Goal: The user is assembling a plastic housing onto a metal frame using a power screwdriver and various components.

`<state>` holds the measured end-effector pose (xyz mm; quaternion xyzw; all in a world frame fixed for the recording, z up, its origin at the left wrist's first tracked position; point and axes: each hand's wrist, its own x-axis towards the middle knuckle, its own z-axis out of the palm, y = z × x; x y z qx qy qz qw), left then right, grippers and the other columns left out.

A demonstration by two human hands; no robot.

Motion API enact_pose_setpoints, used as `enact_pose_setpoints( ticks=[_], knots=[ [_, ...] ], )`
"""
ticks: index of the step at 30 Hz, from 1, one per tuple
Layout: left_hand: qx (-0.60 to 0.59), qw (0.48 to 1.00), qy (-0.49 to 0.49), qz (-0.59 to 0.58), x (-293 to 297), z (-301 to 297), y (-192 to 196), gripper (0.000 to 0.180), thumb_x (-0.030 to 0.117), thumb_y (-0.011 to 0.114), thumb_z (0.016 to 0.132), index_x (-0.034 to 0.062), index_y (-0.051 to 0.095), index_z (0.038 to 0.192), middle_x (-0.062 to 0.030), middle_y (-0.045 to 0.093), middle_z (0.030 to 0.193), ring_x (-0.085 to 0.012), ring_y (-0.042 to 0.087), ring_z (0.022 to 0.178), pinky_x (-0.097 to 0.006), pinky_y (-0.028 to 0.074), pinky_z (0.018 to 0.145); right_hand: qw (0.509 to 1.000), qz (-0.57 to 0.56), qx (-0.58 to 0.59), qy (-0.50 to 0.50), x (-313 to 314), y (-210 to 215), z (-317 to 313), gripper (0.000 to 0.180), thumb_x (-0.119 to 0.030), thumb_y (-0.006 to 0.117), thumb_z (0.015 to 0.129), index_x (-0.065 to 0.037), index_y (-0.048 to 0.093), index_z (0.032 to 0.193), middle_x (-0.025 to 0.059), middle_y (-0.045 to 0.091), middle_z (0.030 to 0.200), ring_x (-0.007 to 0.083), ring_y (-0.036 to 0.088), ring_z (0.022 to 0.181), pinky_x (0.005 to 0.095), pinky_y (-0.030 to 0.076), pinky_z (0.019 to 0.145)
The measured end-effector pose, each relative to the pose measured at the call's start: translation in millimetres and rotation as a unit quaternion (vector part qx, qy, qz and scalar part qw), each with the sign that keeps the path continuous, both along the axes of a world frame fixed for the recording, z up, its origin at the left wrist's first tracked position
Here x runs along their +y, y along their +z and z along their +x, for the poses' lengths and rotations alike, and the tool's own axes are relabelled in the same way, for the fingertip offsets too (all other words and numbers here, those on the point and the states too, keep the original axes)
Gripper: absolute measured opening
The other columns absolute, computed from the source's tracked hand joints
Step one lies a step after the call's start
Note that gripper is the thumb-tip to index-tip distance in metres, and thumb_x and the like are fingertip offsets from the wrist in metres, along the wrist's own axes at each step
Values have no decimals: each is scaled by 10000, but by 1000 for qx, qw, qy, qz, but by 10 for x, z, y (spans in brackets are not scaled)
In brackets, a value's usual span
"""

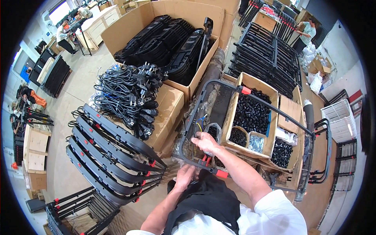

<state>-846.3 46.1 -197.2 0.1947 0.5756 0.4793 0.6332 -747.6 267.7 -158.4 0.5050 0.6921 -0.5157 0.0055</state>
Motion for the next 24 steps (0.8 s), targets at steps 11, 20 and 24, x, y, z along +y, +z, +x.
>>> enact_pose_setpoints(
  ticks=[11, 20, 24],
  knots=[
    [27, 998, 45, -38, 37, 81, 160, 245, 214, 561, 1086, -3, 655, 1022, -76, 713, 874, -147, 655, 708, -302, 561, 670, 931, 266, -114, 224, 337, -554, 603, 223, -143, 637, 866, 0, 772, 971, 270, 755, 973, 430, 752, 902, 521, 605, 784],
    [-20, 997, 59, -48, 50, 104, 90, 236, 206, 571, 1076, -3, 662, 1018, -70, 717, 881, -144, 668, 735, -312, 587, 696, 837, 345, -216, 366, 231, -1393, 647, 179, -171, 580, 924, -85, 721, 994, 127, 780, 890, 297, 780, 844, 450, 618, 708],
    [-26, 996, 60, -59, 31, 68, 64, 247, 218, 572, 1076, -4, 661, 1017, -70, 721, 877, -144, 671, 730, -310, 588, 695, 846, 342, -200, 357, 312, -1366, 628, 184, -174, 583, 912, -59, 707, 985, 139, 775, 859, 340, 771, 784, 466, 620, 679]
  ],
)
